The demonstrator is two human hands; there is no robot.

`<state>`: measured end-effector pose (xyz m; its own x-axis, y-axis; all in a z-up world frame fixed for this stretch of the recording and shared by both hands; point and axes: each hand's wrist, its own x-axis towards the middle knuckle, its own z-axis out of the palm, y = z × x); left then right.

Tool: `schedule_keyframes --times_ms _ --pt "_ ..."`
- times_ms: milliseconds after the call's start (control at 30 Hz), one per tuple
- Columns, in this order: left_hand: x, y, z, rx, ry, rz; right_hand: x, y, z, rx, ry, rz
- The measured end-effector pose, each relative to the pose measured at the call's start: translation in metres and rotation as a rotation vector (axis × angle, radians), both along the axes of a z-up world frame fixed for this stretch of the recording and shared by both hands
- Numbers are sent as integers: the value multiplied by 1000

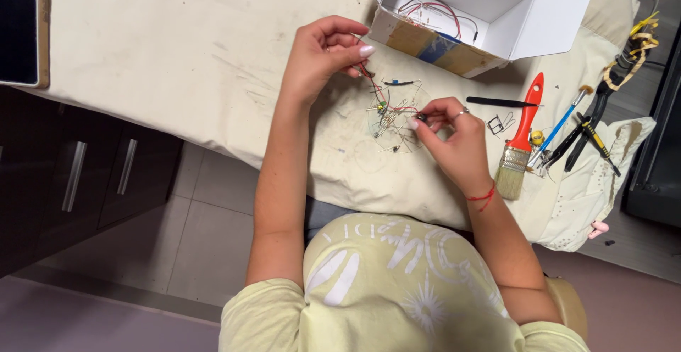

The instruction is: Packing small electronic components and wires into a cardboard box on a repair bench.

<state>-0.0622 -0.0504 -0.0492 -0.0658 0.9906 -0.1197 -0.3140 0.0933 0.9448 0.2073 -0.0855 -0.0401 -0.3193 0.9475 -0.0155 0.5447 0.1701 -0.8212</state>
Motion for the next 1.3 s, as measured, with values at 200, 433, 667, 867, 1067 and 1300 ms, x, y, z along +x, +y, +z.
schedule_keyframes --times_ms 200,433,667,867,1067,1300 --pt "-6 -2 -3 94 -165 -10 19 -1 16 187 -20 50" --pt "-3 -8 7 183 74 -343 20 -1 20 226 130 11" --pt "24 -10 9 298 101 -678 25 8 23 346 181 35" --pt "26 -13 16 309 130 -670 31 16 32 399 138 66" --pt "24 -28 58 589 671 -372 40 28 71 650 40 155" --pt "37 20 102 785 1231 -108 49 76 98 968 -274 242"
